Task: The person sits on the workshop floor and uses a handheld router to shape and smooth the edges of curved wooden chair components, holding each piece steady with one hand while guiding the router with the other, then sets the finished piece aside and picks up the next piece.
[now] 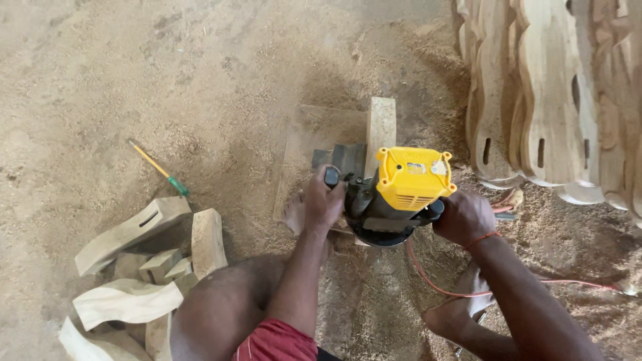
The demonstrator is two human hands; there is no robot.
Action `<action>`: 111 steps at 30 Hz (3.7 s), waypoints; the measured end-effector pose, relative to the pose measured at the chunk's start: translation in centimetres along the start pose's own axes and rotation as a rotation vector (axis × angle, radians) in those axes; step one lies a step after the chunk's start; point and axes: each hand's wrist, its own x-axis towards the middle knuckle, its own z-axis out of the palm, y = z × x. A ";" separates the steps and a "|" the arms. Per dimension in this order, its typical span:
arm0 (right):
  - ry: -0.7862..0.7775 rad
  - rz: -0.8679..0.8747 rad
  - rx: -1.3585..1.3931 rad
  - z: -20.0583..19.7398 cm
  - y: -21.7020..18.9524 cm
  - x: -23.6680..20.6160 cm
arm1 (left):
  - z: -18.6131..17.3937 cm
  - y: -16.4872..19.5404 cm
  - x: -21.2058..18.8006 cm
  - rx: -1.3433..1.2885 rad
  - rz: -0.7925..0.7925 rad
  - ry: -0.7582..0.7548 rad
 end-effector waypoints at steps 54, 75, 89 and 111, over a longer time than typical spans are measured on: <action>-0.073 0.038 0.073 -4.3 0.2 3.0 | 0.0 5.5 4.2 0.055 -0.330 -0.100; -0.135 0.022 0.032 -4.4 0.1 3.7 | -0.3 5.3 4.8 0.177 -0.245 -0.046; -0.197 0.044 -0.032 -3.9 0.4 4.1 | -0.1 5.1 5.0 0.096 -0.277 -0.087; -0.253 0.099 -0.009 -5.4 0.9 5.7 | 0.3 6.8 6.7 0.135 -0.388 -0.113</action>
